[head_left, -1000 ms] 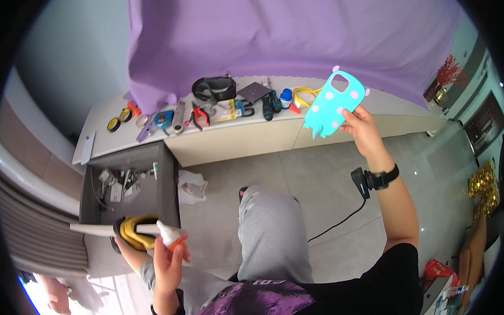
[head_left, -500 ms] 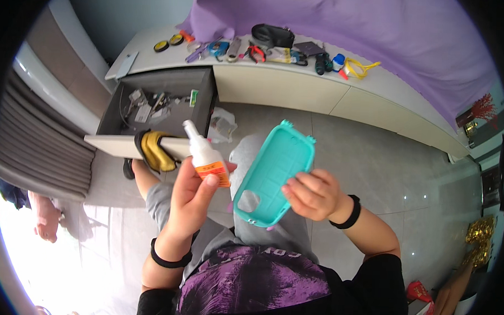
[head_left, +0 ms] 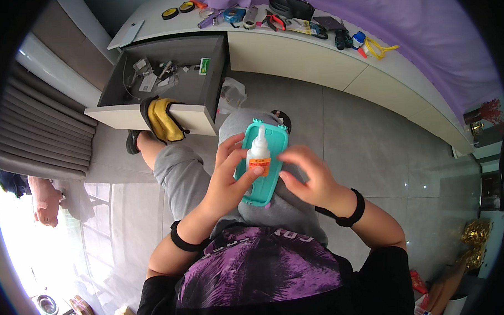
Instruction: The person removes a broken tab from a teal phone case, then applies glue from a small bottle to the broken area. The person holds the case and applies glue to the interior edge where the tab was removed.
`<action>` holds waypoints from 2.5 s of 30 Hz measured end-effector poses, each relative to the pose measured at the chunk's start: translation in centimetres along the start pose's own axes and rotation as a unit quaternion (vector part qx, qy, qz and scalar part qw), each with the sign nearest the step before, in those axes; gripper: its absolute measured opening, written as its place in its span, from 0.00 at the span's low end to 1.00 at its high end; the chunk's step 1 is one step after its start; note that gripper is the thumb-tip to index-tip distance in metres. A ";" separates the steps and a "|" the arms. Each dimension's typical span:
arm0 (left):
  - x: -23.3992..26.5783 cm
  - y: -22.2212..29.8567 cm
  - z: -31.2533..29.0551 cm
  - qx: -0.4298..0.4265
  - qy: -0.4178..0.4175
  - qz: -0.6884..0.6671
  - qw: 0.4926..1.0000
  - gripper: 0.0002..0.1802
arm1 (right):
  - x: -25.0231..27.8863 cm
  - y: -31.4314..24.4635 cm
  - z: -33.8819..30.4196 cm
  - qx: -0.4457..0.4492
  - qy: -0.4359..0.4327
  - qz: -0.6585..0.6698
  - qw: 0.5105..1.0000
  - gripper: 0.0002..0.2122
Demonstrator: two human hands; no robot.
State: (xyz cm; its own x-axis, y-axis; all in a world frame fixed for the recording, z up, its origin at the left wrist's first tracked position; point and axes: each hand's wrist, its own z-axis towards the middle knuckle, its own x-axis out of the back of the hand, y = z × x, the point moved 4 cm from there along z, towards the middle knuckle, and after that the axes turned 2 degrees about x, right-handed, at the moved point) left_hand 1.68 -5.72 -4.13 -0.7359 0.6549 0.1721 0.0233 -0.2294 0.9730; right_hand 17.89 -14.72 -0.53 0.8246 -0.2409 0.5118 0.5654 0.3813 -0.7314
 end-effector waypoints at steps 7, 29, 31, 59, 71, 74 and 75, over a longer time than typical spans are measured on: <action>-0.4 0.6 0.0 -0.048 0.081 0.078 0.992 0.16 | -2.0 0.7 1.8 -0.189 -0.050 0.270 0.943 0.16; 0.5 0.8 8.7 -0.092 -0.168 0.244 0.951 0.11 | 2.0 -0.3 -0.2 -0.299 0.045 0.269 0.914 0.16; 0.7 1.2 7.3 -0.032 -0.138 0.232 0.962 0.11 | 1.5 -0.6 -0.2 -0.286 0.055 0.276 0.916 0.16; -0.1 -0.1 0.5 0.118 -0.003 0.038 0.992 0.08 | 1.6 -0.1 -3.2 -0.322 0.150 0.350 0.867 0.17; -1.3 -1.0 1.0 0.136 -0.023 0.011 0.990 0.09 | 1.3 -0.6 -2.3 -0.272 0.140 0.218 0.927 0.13; -1.5 -1.0 1.1 0.106 0.012 -0.020 0.994 0.10 | 1.4 -0.8 -2.1 -0.282 0.153 0.160 0.933 0.11; -1.6 -1.0 1.2 0.109 0.024 -0.038 0.993 0.10 | 1.4 -0.9 -2.0 -0.286 0.154 0.138 0.936 0.10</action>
State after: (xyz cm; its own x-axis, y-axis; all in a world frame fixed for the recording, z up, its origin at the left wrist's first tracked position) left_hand 3.60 -5.67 -5.25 -0.7730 0.6275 0.0936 0.1076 -0.0157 0.9941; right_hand 18.55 -17.14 -0.06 0.8574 -0.4824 0.1792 0.1764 -0.0517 -0.9830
